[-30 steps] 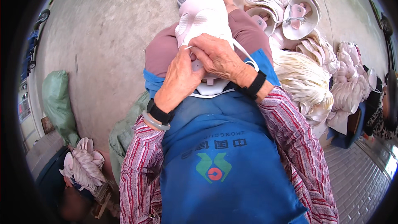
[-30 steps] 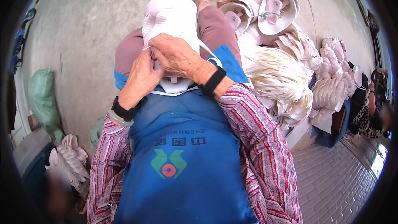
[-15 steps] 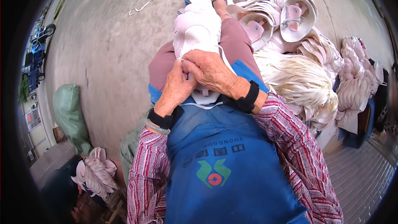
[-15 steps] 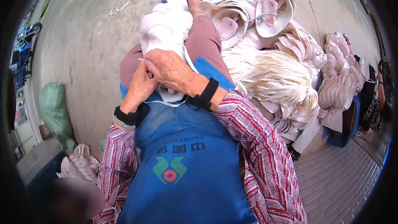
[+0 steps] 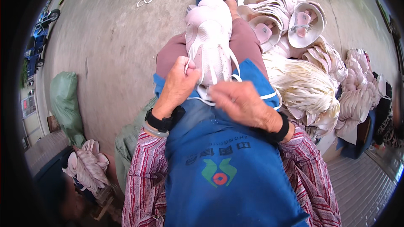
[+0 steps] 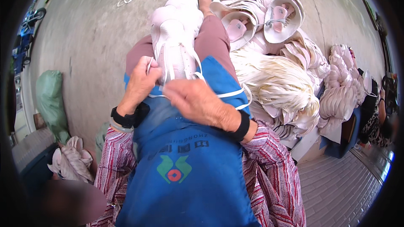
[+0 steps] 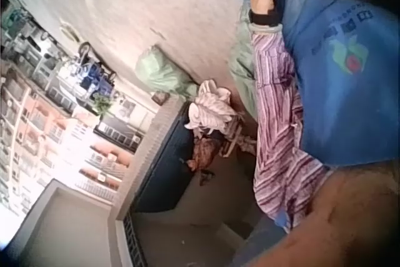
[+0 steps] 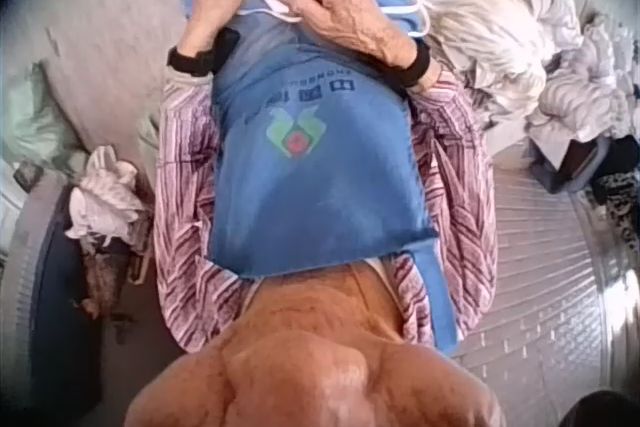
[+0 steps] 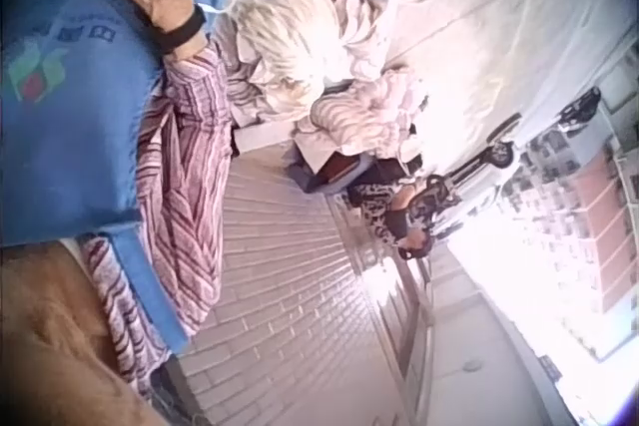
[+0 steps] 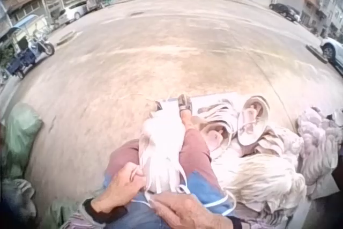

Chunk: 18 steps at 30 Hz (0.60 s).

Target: Manually lace and adjust strings on a white athletic shoe.

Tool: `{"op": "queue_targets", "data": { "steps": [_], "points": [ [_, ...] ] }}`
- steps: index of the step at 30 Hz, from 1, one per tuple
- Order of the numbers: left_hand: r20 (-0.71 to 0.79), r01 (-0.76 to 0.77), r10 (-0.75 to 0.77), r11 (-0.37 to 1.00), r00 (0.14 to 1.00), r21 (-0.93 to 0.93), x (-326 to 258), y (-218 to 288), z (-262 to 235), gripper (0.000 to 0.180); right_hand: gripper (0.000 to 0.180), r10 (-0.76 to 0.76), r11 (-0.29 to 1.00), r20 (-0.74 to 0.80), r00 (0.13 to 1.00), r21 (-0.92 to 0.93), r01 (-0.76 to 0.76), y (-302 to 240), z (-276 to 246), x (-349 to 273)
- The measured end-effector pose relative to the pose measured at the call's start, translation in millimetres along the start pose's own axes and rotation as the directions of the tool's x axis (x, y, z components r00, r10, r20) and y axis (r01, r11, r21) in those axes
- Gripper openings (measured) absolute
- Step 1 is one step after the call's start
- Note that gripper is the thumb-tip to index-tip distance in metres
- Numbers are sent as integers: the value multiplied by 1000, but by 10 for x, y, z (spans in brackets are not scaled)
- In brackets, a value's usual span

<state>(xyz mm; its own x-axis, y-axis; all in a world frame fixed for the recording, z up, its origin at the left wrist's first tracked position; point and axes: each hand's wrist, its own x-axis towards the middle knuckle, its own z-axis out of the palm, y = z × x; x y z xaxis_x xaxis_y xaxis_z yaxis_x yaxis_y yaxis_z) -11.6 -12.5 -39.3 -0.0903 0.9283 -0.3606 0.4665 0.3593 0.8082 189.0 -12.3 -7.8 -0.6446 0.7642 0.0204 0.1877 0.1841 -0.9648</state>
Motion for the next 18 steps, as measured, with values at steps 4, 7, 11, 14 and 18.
{"op": "queue_targets", "data": {
  "steps": [4,7,11,14,18],
  "points": [
    [150,52,33,848,988,-528,-230,-31,-60,22,18,51,998,-207,977,-23,-57,111,51,128],
    [89,-28,97,815,991,-578,-318,95,32,29,20,259,941,-163,952,262,-212,46,157,198],
    [121,-34,132,799,984,-600,-405,108,93,33,23,283,856,-106,953,476,-201,-33,247,229],
    [27,-180,216,872,976,-455,-400,109,75,35,23,384,788,-76,920,547,-284,-85,252,241],
    [-4,-263,282,890,959,-373,-422,104,82,37,23,390,789,-75,918,541,-291,-113,257,231]
  ]
}}
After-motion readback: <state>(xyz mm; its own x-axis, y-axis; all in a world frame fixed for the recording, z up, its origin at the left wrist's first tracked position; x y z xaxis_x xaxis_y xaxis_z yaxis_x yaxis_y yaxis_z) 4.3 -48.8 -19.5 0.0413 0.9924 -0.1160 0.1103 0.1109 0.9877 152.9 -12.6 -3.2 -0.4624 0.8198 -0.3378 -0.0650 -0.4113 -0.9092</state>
